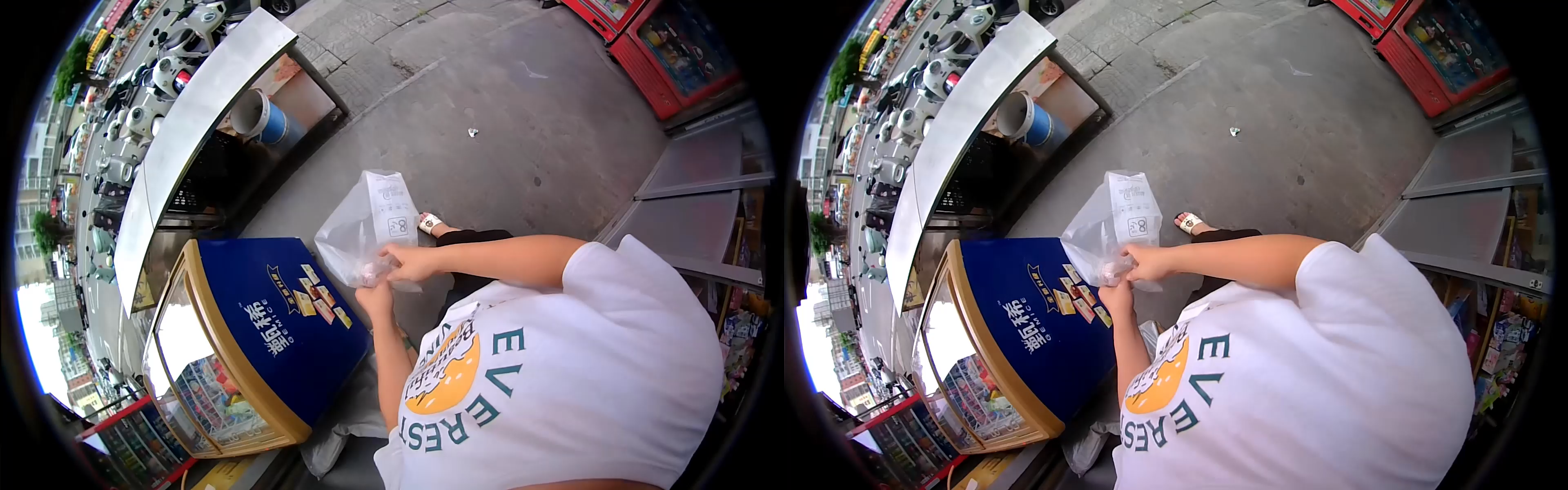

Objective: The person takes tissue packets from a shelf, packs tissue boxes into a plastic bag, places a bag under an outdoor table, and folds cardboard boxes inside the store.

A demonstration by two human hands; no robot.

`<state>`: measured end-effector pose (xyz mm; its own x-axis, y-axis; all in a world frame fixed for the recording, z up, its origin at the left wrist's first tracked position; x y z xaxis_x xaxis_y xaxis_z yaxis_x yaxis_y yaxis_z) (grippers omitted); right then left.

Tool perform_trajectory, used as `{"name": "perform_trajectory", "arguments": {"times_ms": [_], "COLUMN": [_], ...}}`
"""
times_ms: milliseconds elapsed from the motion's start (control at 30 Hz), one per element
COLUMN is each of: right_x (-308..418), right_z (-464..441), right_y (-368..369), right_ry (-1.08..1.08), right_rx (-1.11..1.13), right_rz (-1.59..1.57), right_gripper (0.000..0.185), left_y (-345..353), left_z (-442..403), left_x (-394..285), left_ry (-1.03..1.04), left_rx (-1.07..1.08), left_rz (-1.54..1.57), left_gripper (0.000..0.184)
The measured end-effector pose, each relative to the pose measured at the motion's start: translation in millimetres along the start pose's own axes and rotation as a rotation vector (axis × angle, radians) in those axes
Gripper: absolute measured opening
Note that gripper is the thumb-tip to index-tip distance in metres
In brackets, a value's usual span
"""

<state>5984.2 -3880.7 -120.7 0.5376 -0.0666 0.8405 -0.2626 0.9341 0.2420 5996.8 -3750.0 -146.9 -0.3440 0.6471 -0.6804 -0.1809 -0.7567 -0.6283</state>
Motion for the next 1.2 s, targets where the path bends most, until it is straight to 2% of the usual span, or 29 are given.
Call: {"name": "perform_trajectory", "arguments": {"times_ms": [33,67,100,167,200,233,267,300,367,433,467,533,567,633,700,767,800,833,867,900,933,967,1000,1033,1067,1100,1133,1167,1200], "right_x": [22,57,74,105,109,116,125,129,129,143,146,160,175,192,203,182,158,141,119,98,79,67,46,9,-7,-8,-5,-19,-18], "right_z": [-9,-10,-22,-45,-60,-79,-96,-110,-129,-131,-128,-120,-107,-85,-61,-15,13,43,82,115,147,172,200,224,243,254,257,262,261], "right_y": [-14,-20,-23,-25,-27,-38,-49,-54,-78,-109,-122,-167,-186,-224,-272,-352,-401,-445,-495,-536,-576,-609,-639,-670,-678,-675,-673,-681,-689], "right_ry": [-0.111,-0.279,-0.497,-0.414,-0.406,-0.399,-0.393,-0.395,-0.306,-0.409,-0.421,-0.489,-0.418,-0.493,-0.626,-0.509,-0.447,-0.521,-0.478,-0.505,-0.443,-0.432,-0.323,-0.300,-0.209,-0.037,0.128,0.093,0.177], "right_rx": [0.030,0.028,-0.025,0.017,0.020,-0.086,-0.193,-0.192,-0.217,-0.358,-0.451,-0.635,-0.693,-0.874,-1.074,-1.409,-1.538,-1.622,-1.760,-1.806,-1.857,-1.876,-1.930,-1.920,-1.968,-2.002,-2.023,-1.997,-1.956], "right_rz": [0.110,0.182,0.308,0.656,0.653,0.592,0.529,0.524,0.489,0.514,0.514,0.565,0.519,0.444,0.470,0.408,0.154,-0.073,0.033,-0.047,0.026,0.018,0.202,0.200,0.156,0.127,0.097,0.093,0.173], "right_gripper": [0.062,0.068,0.070,0.075,0.075,0.074,0.074,0.074,0.066,0.054,0.050,0.043,0.042,0.041,0.039,0.037,0.034,0.033,0.035,0.037,0.038,0.039,0.040,0.039,0.039,0.040,0.040,0.041,0.041], "left_y": [1,-3,-4,-10,-11,-11,-2,6,10,26,47,71,80,100,113,110,112,124,140,161,187,198,198,186,173,169,175,181,179], "left_z": [-28,-49,-71,-94,-107,-123,-138,-152,-162,-184,-201,-211,-209,-205,-188,-176,-174,-185,-198,-224,-261,-300,-335,-355,-352,-343,-336,-326,-301], "left_x": [1,-17,-31,-65,-84,-87,-87,-88,-145,-163,-165,-223,-244,-287,-336,-375,-392,-392,-388,-368,-336,-305,-262,-225,-197,-170,-140,-109,-104], "left_ry": [-0.076,-0.011,0.008,-0.060,-0.003,-0.010,-0.042,-0.071,-0.052,-0.021,0.098,0.345,0.344,0.604,0.801,0.861,0.864,0.783,0.695,0.493,0.360,0.283,0.229,0.299,0.160,0.069,-0.017,-0.083,-0.495], "left_rx": [-0.034,-0.045,-0.014,0.091,0.111,0.106,0.205,0.308,0.444,0.595,0.745,0.819,0.950,0.973,0.972,0.942,1.022,1.113,1.202,1.213,1.112,0.878,0.636,0.353,0.279,0.357,0.544,0.695,0.824], "left_rz": [0.225,0.141,0.122,0.165,0.127,0.126,0.094,0.060,0.137,0.076,0.015,0.143,0.018,-0.126,0.022,0.058,0.106,0.102,0.100,0.146,0.145,-0.015,-0.257,-0.680,-1.005,-1.058,-0.962,-0.888,-0.691], "left_gripper": [0.024,0.017,0.017,0.022,0.022,0.022,0.023,0.023,0.023,0.021,0.018,0.021,0.030,0.051,0.067,0.077,0.072,0.066,0.059,0.048,0.043,0.041,0.045,0.054,0.059,0.057,0.053,0.049,0.050]}}
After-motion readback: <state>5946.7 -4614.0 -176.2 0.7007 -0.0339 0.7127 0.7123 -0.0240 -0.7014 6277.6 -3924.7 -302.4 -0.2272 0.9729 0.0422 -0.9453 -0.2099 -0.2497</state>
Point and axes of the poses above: each hand's wrist, its own z-axis away from the middle knuckle, its own y-axis out of the palm, x = y × z, the point moved 8 cm from there along -z, towards the middle knuckle, and after that the axes turned 15 degrees about -z, right-handed, at the moved point
